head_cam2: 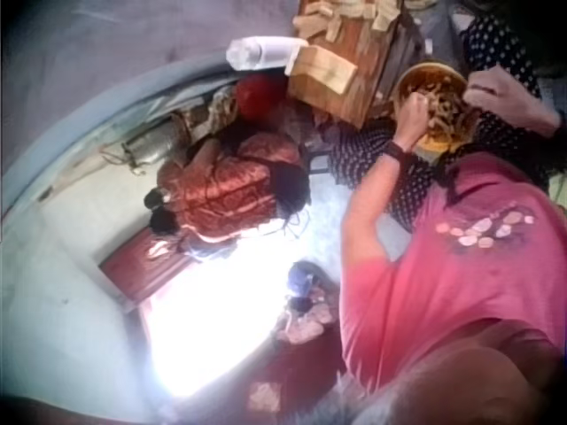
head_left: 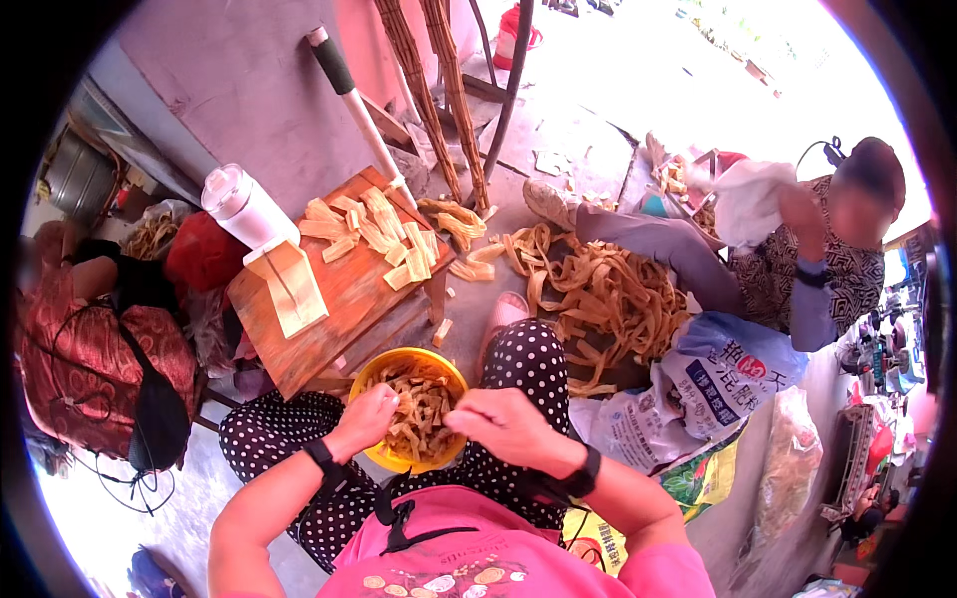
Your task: The person peels and folds long, flat tan food strips by hand, placing them into a yellow bucket.
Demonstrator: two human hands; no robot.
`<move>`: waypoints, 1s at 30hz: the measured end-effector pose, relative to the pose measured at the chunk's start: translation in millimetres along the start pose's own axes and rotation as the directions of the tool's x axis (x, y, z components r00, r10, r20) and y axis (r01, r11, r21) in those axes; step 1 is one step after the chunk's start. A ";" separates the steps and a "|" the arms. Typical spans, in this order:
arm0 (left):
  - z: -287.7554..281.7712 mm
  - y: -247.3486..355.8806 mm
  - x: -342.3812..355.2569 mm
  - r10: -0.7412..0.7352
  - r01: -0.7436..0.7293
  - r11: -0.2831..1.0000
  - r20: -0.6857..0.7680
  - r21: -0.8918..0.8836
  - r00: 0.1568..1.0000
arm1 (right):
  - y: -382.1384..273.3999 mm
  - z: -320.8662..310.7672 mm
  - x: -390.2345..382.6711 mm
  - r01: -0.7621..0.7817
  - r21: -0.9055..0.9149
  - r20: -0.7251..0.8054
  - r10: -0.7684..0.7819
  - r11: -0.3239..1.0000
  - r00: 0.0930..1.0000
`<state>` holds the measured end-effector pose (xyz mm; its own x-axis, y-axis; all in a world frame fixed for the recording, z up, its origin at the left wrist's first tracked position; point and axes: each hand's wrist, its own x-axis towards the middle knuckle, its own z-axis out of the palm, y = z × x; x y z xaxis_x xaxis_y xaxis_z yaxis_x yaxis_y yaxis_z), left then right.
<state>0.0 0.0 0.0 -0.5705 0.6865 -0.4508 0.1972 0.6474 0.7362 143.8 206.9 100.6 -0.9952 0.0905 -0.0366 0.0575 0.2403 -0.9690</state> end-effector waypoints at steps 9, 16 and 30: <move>77.7 -92.3 64.6 0.287 -0.179 0.812 -0.114 0.555 0.951 | 119.8 -75.7 -69.7 -0.347 0.483 -0.492 0.576 0.804 0.653; 103.4 -86.6 68.3 -0.207 0.097 0.785 0.110 0.612 0.972 | 240.1 -79.1 -78.8 -0.490 0.574 -0.390 0.745 0.656 0.541; 110.5 -92.2 85.5 -0.415 0.189 0.754 0.234 0.629 0.879 | 442.0 -85.8 -69.8 -0.800 0.164 -0.500 0.747 0.578 0.437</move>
<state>21.1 35.6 -162.2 -0.3967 0.4120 -0.8203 0.5428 0.8259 0.1524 245.4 389.7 -304.2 -0.3527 0.7025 -0.6181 0.8160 -0.0924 -0.5706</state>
